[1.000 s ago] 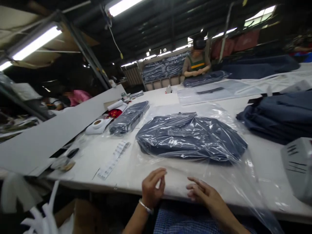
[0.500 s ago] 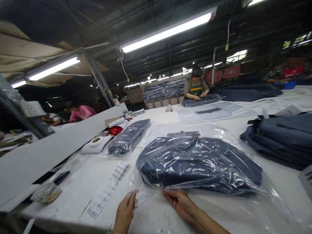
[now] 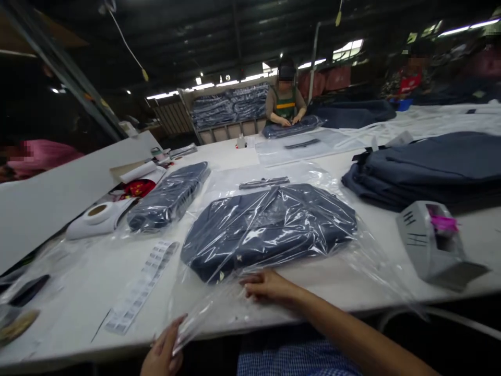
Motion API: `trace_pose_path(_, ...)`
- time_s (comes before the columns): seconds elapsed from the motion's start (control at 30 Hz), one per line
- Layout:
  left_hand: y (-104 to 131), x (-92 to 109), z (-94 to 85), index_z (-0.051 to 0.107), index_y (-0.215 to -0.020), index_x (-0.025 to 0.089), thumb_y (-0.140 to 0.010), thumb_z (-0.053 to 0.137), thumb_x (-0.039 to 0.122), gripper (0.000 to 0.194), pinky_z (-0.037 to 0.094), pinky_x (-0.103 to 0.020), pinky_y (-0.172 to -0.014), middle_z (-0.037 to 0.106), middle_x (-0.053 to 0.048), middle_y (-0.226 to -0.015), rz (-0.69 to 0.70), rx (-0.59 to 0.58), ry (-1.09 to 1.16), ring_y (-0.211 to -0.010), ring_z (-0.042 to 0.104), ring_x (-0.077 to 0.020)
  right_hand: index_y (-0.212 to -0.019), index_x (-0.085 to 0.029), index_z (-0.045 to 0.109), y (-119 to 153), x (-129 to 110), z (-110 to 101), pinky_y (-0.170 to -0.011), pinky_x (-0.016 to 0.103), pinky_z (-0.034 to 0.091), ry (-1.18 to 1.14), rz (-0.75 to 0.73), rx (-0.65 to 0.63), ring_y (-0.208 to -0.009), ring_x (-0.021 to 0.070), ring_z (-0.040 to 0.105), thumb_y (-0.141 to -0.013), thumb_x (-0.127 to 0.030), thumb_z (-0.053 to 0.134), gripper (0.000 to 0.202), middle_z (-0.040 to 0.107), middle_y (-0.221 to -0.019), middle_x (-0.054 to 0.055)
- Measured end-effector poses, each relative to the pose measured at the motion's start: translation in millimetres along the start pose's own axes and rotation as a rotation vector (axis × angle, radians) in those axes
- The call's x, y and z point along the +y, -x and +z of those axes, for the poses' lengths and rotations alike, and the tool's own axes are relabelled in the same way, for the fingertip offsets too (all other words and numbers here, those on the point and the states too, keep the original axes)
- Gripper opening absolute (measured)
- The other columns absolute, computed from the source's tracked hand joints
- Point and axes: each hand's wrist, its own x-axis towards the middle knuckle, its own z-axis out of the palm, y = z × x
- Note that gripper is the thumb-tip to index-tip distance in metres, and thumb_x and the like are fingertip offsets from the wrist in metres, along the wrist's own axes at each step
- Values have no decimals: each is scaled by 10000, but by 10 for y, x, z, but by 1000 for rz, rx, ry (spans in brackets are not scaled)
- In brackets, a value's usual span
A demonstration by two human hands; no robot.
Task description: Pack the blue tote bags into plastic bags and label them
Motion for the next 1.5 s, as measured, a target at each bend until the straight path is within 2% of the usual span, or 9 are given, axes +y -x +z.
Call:
trace_pose_path(0.2,131,203,40,630,-1191,199,-617,803,515,677,167,-111,-364,310,112,-553,-84,-17,272,-400,204,3,-1241,-266,657,481,0,-448,-1075,525,332,1063,-478,366,-1174,307,555,-844,-222,655,400,674,-1223,86)
trace_pose_path(0.4,486,314,274,579,-1248,195,-844,628,398,455,526,-281,-667,657,-48,-900,660,555,-448,-756,610,-169,-1184,-210,694,667,71,-814,-1056,496,380,1183,-491,536,-1162,314,560,-887,-239,595,314,681,-1195,120)
trace_pose_path(0.5,644,244,747,660,-1043,222,-900,566,274,179,537,-297,-811,707,-45,-963,1116,9,-711,-868,661,-180,-1220,-174,671,662,49,-811,-1034,451,413,1093,-445,552,-1141,300,586,-899,-273,559,353,674,-1209,131)
trace_pose_path(0.57,601,183,1118,643,-1106,224,-926,520,233,218,528,-307,-892,712,-51,-1056,1200,-279,-807,-978,661,-181,-1167,-170,694,645,10,-757,-1001,425,432,988,-410,552,-1088,282,617,-908,-271,513,332,697,-1156,122)
trace_pose_path(0.8,95,212,1749,637,-1144,187,-914,525,234,260,490,-422,-868,690,-115,-1078,1239,-214,-1077,-1005,625,-274,-925,-167,707,635,-146,-558,-727,284,477,40,-180,423,-878,183,636,-742,-387,674,288,713,-930,66)
trace_pose_path(1.03,128,330,1787,632,-919,178,-947,427,176,207,455,-343,-786,627,-85,-923,1266,-344,-1060,-921,570,-224,-913,-174,701,487,-565,-467,-720,277,482,-183,-317,506,-937,200,637,-643,-387,760,349,705,-968,69)
trace_pose_path(1.2,309,385,1464,596,-841,210,-943,469,174,167,434,-271,-737,607,-17,-852,1272,-685,-1024,-822,552,-158,-1021,-209,706,571,-838,-578,-997,383,438,362,-594,446,-1187,238,569,-815,-411,638,297,659,-1220,67)
trace_pose_path(1.4,374,340,993,584,-886,209,-973,414,230,192,451,-300,-766,610,-35,-894,1014,-794,-991,-856,571,-176,-1392,-288,513,993,-302,-926,-1155,506,226,1094,-444,181,-1336,314,438,-702,-474,784,764,517,-1435,73)
trace_pose_path(1.5,359,259,944,601,-916,224,-974,418,268,197,466,-302,-778,622,-38,-917,964,-776,-962,-866,588,-177,-1339,-288,571,1090,13,-1146,-1180,528,133,1219,-395,324,-1353,317,412,-733,-448,770,658,539,-1413,70)
